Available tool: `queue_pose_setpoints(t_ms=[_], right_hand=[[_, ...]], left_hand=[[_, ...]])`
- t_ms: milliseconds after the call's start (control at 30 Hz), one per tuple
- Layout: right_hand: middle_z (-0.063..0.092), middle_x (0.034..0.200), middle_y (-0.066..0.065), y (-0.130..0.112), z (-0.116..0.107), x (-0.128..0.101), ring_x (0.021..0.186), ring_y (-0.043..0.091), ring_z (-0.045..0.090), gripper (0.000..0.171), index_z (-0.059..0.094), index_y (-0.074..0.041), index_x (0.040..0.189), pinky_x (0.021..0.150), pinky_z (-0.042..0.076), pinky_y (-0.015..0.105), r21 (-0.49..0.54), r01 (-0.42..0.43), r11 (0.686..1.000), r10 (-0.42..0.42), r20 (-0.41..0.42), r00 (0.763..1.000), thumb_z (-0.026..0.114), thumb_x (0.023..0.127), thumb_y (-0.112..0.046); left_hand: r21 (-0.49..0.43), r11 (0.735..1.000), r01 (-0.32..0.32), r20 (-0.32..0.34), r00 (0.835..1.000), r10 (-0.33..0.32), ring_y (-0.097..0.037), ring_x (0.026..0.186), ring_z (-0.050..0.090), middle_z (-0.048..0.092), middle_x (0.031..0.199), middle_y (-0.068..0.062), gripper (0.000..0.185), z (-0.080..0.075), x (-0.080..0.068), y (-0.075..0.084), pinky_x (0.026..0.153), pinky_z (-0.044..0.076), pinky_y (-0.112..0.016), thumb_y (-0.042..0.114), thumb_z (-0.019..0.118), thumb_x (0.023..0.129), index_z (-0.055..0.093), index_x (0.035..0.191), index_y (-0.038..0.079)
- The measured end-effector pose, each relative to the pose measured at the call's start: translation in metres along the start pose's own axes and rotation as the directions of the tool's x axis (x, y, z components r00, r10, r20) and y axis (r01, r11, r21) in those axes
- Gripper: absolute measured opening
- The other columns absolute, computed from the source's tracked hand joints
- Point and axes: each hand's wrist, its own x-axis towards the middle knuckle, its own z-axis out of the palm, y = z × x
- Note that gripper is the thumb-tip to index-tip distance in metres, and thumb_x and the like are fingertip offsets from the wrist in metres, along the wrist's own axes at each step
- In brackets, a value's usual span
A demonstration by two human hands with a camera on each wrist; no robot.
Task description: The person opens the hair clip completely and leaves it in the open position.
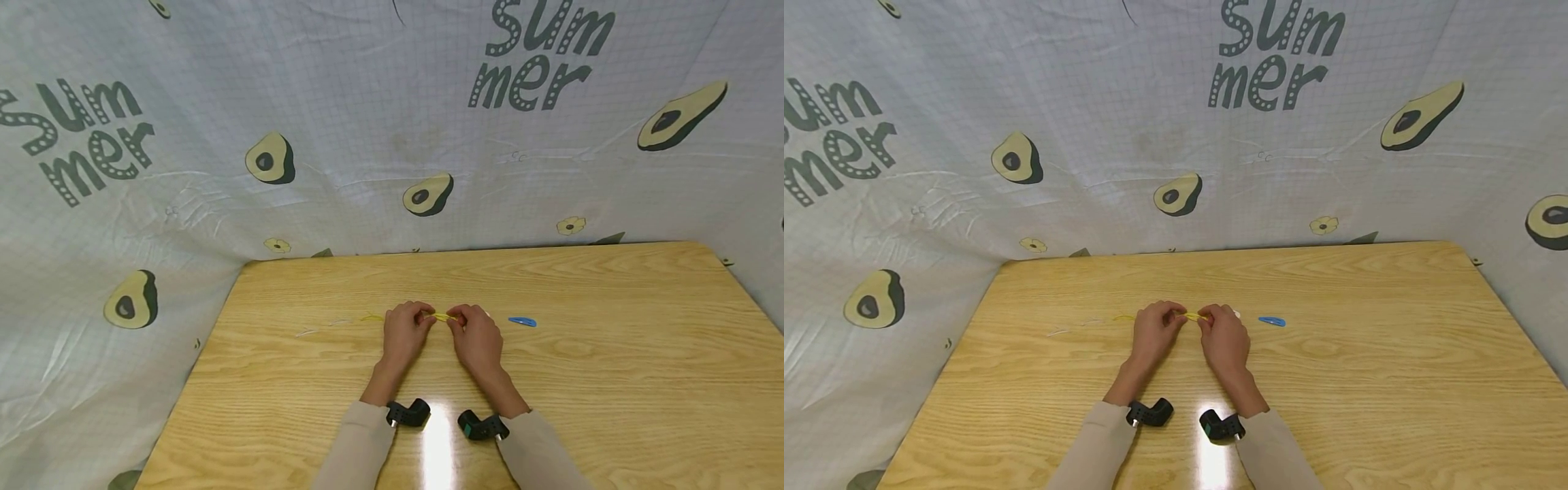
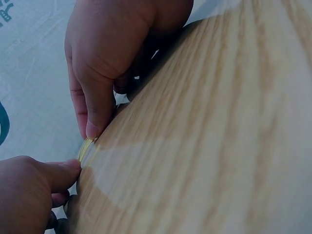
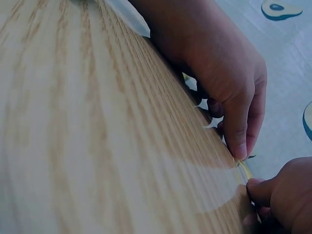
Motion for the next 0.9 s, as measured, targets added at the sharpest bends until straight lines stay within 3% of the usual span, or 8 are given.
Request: queue_pose_setpoints(t_ms=[300,600,900], right_hand=[[0.056,0.077,0.002,0.0009,-0.0021,-0.0009,0.063,0.018,0.053,0.006,0.072,-0.01,0.09,0.051,0.04,0.033,0.033,-0.009,0.999,0.008,0.03,1.0,0.073,0.086,-0.014],[0.056,0.078,0.002,0.0008,-0.005,-0.0012,0.067,0.018,0.053,0.005,0.07,-0.009,0.088,0.058,0.041,0.035,0.045,-0.01,0.999,0.006,0.068,0.998,0.071,0.087,-0.014],[0.053,0.077,-0.001,0.004,-0.0055,-0.0019,0.066,0.016,0.05,0.006,0.069,-0.011,0.087,0.058,0.039,0.034,0.064,0.02,0.998,-0.025,0.081,0.996,0.072,0.087,-0.016]], left_hand=[[-0.004,1.0,-0.003,-0.003,1.0,0.003,-0.011,0.06,0.044,0.049,0.062,0.008,0.006,-0.0007,-0.0004,-0.0001,0.063,0.029,-0.029,0.019,0.076,0.083,0.072,0.084,0.015],[0.007,0.998,-0.056,-0.007,0.998,0.056,-0.012,0.061,0.044,0.051,0.065,0.006,0.007,-0.0003,-0.0021,-0.0021,0.062,0.029,-0.029,0.021,0.074,0.084,0.073,0.089,0.016],[-0.051,0.997,-0.06,-0.02,0.998,0.059,-0.013,0.063,0.045,0.053,0.067,0.005,0.008,-0.0016,-0.0047,-0.0033,0.064,0.029,-0.029,0.023,0.075,0.082,0.071,0.083,0.016]])
